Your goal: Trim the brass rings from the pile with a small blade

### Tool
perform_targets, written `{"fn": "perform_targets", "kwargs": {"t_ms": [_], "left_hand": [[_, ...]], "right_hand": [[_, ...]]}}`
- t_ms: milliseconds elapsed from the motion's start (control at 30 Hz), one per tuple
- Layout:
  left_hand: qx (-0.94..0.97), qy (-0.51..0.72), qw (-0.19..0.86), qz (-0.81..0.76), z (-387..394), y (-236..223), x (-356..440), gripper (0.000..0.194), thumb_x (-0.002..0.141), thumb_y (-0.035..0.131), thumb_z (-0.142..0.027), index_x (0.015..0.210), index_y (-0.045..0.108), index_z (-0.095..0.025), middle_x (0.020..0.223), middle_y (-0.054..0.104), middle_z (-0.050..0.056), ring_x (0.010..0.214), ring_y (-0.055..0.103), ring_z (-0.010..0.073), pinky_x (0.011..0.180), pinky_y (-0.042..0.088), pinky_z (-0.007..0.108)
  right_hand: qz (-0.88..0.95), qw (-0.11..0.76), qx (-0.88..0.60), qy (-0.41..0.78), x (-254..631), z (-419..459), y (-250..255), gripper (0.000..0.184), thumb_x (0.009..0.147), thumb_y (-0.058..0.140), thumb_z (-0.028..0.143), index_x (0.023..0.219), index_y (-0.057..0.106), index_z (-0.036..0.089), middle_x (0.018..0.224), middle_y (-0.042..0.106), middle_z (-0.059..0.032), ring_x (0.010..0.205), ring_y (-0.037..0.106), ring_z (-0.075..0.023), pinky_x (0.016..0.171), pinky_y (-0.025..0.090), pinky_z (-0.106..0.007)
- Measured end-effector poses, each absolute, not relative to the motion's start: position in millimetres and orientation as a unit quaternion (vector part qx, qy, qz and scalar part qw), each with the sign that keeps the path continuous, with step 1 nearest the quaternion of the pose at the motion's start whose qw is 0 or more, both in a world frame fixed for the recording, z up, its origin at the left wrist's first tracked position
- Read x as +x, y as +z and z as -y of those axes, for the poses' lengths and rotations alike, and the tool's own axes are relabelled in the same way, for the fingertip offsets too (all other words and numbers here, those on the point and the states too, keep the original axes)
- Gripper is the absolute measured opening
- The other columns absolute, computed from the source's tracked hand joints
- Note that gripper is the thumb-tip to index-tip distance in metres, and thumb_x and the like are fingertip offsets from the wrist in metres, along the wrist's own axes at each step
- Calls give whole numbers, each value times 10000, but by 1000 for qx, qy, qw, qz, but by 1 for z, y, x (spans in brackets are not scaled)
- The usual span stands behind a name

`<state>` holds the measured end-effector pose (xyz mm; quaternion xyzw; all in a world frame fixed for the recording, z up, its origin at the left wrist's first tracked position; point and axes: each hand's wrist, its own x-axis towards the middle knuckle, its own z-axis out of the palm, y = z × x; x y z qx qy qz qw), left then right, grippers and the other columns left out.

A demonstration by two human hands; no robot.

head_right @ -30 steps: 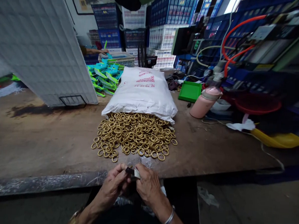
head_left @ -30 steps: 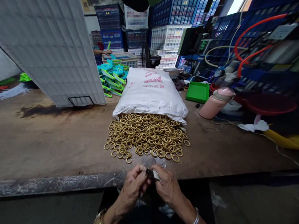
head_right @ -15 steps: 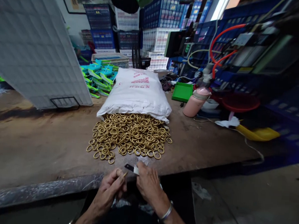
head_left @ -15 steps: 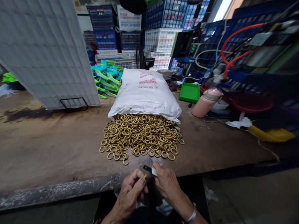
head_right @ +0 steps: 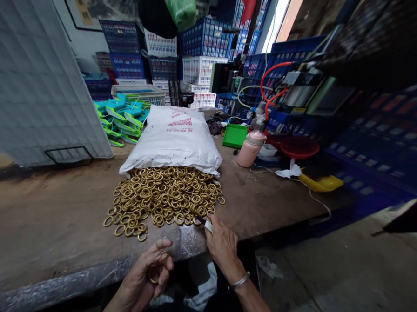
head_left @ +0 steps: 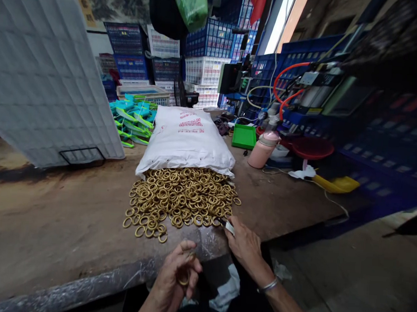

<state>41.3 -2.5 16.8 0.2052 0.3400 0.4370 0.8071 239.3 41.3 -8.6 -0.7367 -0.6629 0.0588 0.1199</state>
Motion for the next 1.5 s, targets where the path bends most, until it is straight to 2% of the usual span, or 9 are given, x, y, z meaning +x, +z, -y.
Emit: {"fn": "perform_targets", "kwargs": {"t_ms": [167,367,633,800,900,967,1133,1300,1500], "left_hand": [[122,421,842,-315,-1,11,33,159,722,589,-274,791,558,-135,716,585,31,540,512,81,418,314,157],[134,432,827,-335,-6,2,38,206,691,644,-302,688,516,-140,708,570,21,568,524,94,405,326,156],[387,470,632,-479,-10,5,38,286,691,619,-381,872,541,-174,452,409,-86,337,323,44,349,283,156],[526,467,533,-471,-8,13,26,188,760,542,-294,849,638,-160,734,604,31,698,553,151,651,429,234],[574,455,505,-456,-6,11,21,199,800,485,-276,842,648,-172,783,632,38,736,556,160,688,418,244],[589,454,500,-443,-5,9,20,204,808,470,-280,855,639,-176,789,637,36,729,553,155,684,415,243],[576,455,520,-438,-6,8,22,196,807,474,-302,787,610,-163,711,611,19,655,520,129,632,395,222],[474,460,585,-470,-10,9,27,238,758,529,-372,672,550,-150,575,528,-15,501,428,84,502,337,192],[423,422,642,-481,-10,11,27,346,705,547,-485,611,495,-156,456,393,-68,371,274,42,381,212,178]], "right_hand": [[658,120,-738,87,241,-46,-8,108,806,440,278,890,486,227,842,619,-21,691,586,-164,519,264,-234],[665,208,-705,135,238,-41,-13,50,773,412,226,795,456,219,701,576,0,629,548,-155,523,289,-231],[582,359,-565,462,179,-33,7,126,722,454,286,648,472,185,579,479,46,567,454,-101,549,356,-205],[454,352,-525,628,160,-30,6,103,702,466,274,671,473,176,502,424,82,399,322,-41,389,238,-165],[380,339,-505,697,159,-28,8,118,696,480,299,723,450,188,493,416,100,323,195,-17,327,120,-163],[345,345,-487,724,159,-27,12,143,676,506,302,738,439,192,499,419,103,317,180,-10,320,115,-158],[340,351,-478,730,157,-24,14,222,687,525,390,704,427,191,502,430,93,311,191,-5,314,119,-155],[451,352,-510,642,155,-24,0,374,757,434,504,582,462,175,382,281,101,326,214,-29,337,167,-174],[538,364,-547,528,154,-30,0,260,732,483,387,598,499,164,516,464,40,508,412,-84,492,328,-199]]}}
